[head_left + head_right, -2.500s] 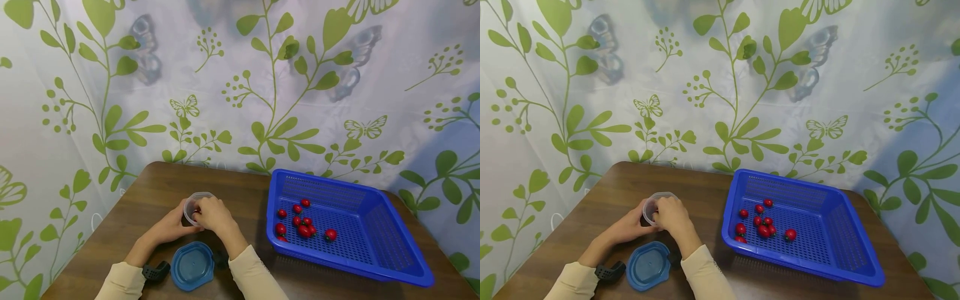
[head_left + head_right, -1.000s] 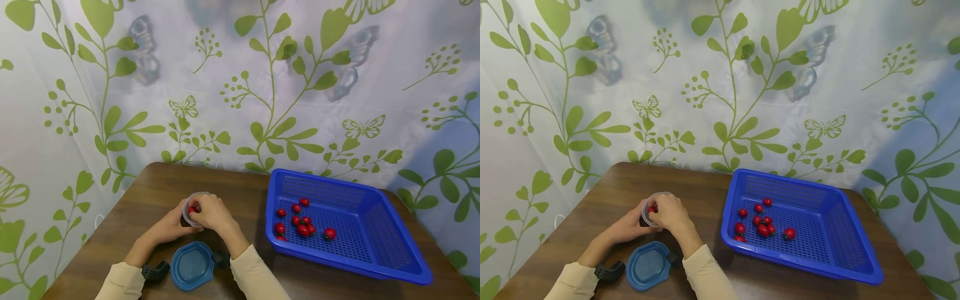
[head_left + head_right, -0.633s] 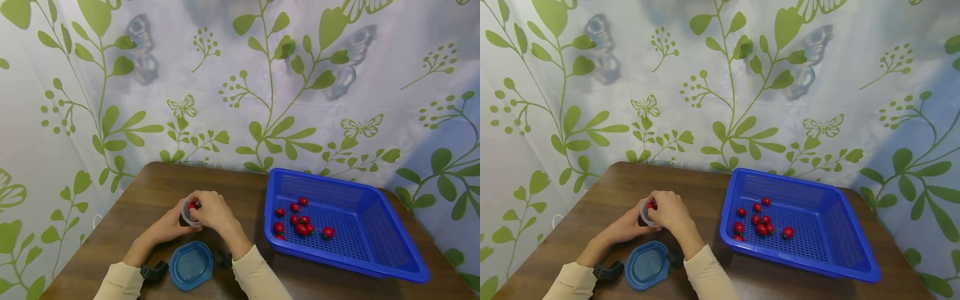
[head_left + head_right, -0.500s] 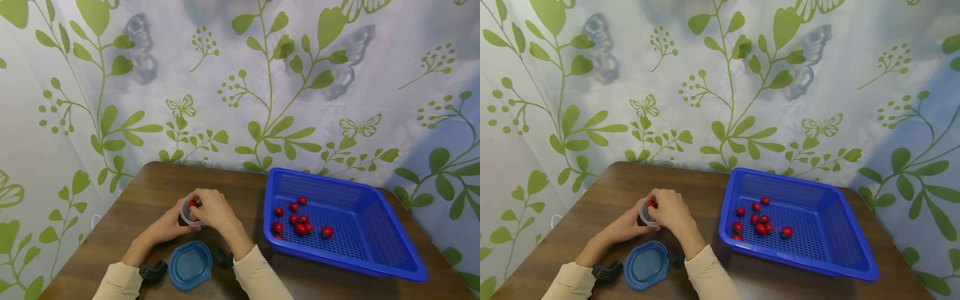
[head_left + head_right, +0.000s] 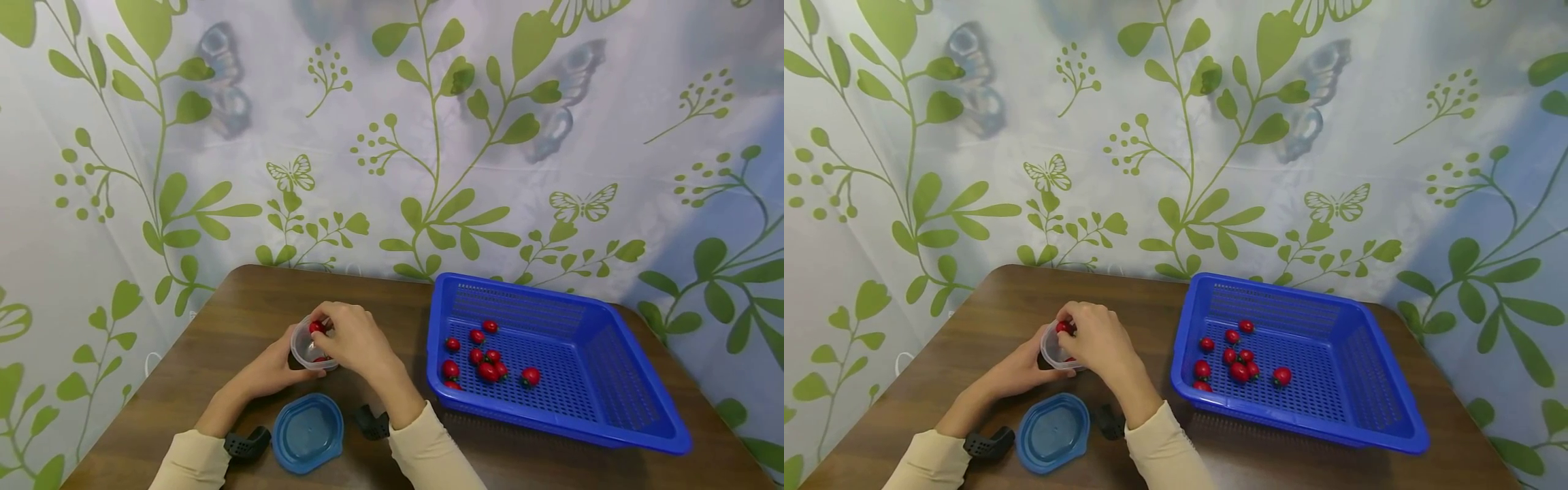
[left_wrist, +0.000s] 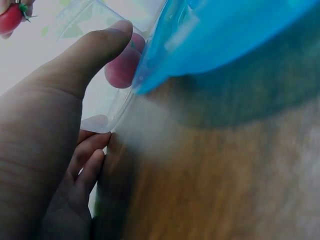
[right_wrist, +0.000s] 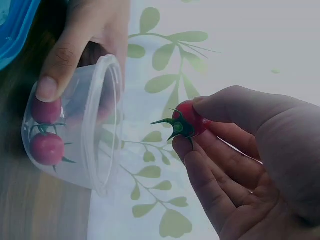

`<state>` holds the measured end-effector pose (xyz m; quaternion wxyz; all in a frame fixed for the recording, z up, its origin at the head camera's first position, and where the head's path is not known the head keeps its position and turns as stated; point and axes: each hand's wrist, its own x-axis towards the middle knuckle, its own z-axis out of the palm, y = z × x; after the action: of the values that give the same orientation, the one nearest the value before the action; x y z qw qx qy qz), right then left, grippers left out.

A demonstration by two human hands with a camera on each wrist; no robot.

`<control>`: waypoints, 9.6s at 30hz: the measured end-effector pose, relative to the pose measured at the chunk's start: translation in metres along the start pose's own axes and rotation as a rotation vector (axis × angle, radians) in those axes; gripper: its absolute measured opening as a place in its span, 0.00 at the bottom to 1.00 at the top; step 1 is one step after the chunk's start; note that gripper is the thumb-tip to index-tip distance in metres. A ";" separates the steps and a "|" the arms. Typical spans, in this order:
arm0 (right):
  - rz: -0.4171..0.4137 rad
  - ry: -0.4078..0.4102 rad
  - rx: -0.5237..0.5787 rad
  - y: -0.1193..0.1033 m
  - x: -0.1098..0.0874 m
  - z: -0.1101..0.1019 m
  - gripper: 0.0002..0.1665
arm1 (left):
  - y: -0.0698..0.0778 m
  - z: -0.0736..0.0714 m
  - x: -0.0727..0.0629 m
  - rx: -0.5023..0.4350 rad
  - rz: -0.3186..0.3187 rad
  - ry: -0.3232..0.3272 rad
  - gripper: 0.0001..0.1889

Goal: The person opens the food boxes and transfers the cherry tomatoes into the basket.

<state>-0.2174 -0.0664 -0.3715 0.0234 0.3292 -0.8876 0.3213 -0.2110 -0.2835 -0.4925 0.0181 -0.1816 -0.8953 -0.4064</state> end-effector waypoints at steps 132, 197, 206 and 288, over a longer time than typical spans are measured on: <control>0.126 0.150 0.029 0.100 -0.069 -0.132 0.12 | 0.005 0.003 -0.002 0.058 -0.011 0.053 0.45; 0.167 0.085 -0.054 0.125 -0.094 -0.153 0.17 | 0.006 0.005 -0.005 0.052 0.005 0.068 0.44; 0.146 0.135 -0.053 0.115 -0.089 -0.148 0.19 | 0.004 0.004 -0.004 0.058 -0.014 0.059 0.45; -0.043 -0.019 -0.033 0.035 -0.013 -0.019 0.17 | 0.002 0.003 0.000 0.029 -0.003 0.042 0.46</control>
<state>-0.2316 -0.0279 -0.3786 0.0275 0.3506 -0.8857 0.3029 -0.2101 -0.2796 -0.4930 0.0387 -0.1712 -0.9009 -0.3970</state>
